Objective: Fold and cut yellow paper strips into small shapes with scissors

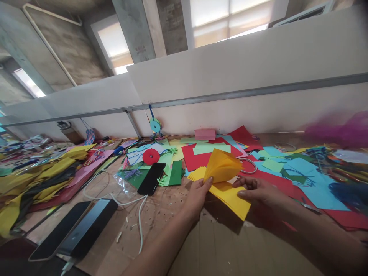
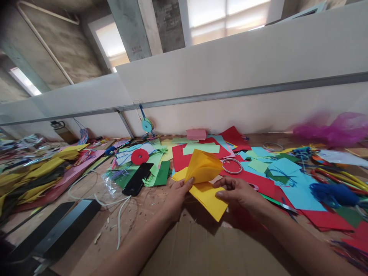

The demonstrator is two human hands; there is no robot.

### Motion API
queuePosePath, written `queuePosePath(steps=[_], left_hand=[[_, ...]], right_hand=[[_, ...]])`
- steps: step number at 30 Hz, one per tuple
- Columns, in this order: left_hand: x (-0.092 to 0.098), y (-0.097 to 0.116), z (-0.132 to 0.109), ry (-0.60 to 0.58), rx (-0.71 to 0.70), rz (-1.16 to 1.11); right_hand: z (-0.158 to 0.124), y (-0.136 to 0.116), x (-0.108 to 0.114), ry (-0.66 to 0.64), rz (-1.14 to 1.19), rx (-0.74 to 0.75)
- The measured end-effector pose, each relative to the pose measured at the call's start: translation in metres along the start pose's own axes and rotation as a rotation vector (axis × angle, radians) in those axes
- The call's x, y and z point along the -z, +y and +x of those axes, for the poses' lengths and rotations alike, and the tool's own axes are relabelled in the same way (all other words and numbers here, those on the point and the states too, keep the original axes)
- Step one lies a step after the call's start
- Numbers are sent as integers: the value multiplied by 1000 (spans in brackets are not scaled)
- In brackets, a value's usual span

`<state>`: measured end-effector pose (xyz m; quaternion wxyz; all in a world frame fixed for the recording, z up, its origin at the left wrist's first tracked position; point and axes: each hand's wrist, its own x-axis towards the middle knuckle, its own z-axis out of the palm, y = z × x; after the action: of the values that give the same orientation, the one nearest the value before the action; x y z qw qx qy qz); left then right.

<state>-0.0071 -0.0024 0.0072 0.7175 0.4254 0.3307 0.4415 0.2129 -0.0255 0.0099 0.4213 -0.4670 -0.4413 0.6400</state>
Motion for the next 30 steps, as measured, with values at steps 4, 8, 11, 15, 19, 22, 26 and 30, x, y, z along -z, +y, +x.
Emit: queuePosePath(steps=[4,8,11,15,19,22,26,30], left_hand=[[-2,-1,-2,-11,37,60],[-3,0,-4,-105,83,108],[-2,0,-4,-128,78,116],[-1,0,-1,4,21,38],[1,1,0,48,6,-15],[0,1,-1,4,9,-9],[-3,2,-6,-61,27,18],[-6,3,-7,-128,73,50]], right_hand=[[-1,-4,-1,30,9,-25],[-3,-8,-3,83,52,-16],[-5,-9,-6,94,112,-24],[-6,-8,-7,34,173,17],[-3,-5,-3,12,78,3],[-3,-6,-2,50,36,-8],[-6,-10,-6,52,114,-36],[-9,-13,-10,86,195,-8]])
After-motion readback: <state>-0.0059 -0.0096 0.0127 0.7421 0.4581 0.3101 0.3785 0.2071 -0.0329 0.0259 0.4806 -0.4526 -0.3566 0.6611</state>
